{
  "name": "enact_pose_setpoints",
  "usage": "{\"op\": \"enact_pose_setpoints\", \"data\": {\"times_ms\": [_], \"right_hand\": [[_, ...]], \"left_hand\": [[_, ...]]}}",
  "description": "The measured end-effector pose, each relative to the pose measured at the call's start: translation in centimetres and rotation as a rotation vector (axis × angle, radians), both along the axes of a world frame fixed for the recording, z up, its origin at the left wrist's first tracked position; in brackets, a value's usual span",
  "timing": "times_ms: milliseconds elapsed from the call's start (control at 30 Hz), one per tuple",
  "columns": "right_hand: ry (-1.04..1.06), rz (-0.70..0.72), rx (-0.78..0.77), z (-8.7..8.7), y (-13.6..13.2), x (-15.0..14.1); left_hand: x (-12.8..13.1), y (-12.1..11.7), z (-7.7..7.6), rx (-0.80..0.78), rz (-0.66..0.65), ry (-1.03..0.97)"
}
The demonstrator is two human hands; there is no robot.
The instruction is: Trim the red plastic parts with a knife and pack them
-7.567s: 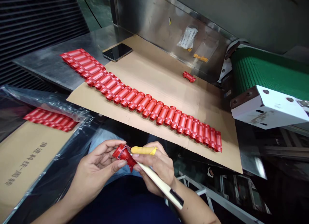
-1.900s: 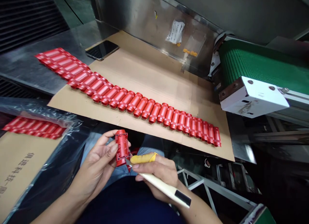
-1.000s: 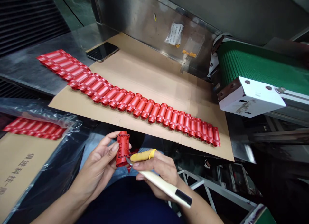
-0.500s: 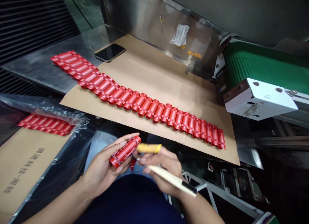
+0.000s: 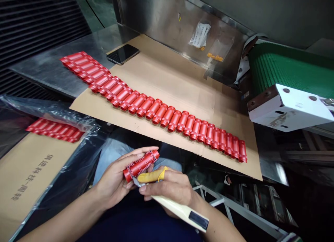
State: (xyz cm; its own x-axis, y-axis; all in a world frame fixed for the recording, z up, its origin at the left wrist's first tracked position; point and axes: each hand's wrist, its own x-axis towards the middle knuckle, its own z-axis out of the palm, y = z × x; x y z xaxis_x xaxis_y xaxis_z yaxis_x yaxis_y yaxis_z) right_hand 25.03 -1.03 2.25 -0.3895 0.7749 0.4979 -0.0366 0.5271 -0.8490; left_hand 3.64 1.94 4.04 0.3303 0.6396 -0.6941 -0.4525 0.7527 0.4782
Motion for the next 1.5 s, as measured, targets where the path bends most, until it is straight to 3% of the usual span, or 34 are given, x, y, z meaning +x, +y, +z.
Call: {"op": "enact_pose_setpoints", "data": {"times_ms": [233,433,533,600,667,733,833,967,1033,1200,1500], "right_hand": [[-0.067,-0.025,0.098,0.5,0.6,0.1],[-0.295,0.102,0.144,1.7,1.5,0.5],[-0.168,0.217,0.134,2.6,1.5,0.7],[-0.019,0.299,0.038,2.8,1.1,0.7],[0.086,0.199,-0.080,2.6,0.6,0.7],[0.113,-0.049,-0.140,2.0,0.1,0.5],[0.043,-0.271,-0.090,1.1,-0.1,0.2],[-0.082,-0.291,0.139,0.7,0.2,-0.1],[-0.106,-0.298,0.182,0.7,0.4,-0.1],[-0.084,-0.305,0.206,0.9,0.6,-0.3],[-0.112,-0.342,0.179,1.1,0.0,-0.5]], "left_hand": [[-0.2,-0.1,-0.2,-0.004,0.010,-0.003],[0.1,0.0,-0.8,0.024,0.033,0.046],[0.1,0.2,-0.7,0.048,0.042,-0.012],[0.0,0.1,-0.5,0.082,0.059,-0.065],[-0.2,0.0,-0.5,0.146,0.104,-0.042],[-0.5,-0.3,-0.7,0.249,0.188,0.043],[-0.7,-0.8,-1.3,0.466,0.321,0.170],[-0.6,-1.4,-1.6,0.695,0.376,0.330],[-0.5,-1.6,-1.4,0.750,0.374,0.386],[-0.5,-1.8,-1.0,0.856,0.352,0.471],[-0.7,-2.1,-1.3,0.903,0.341,0.538]]}}
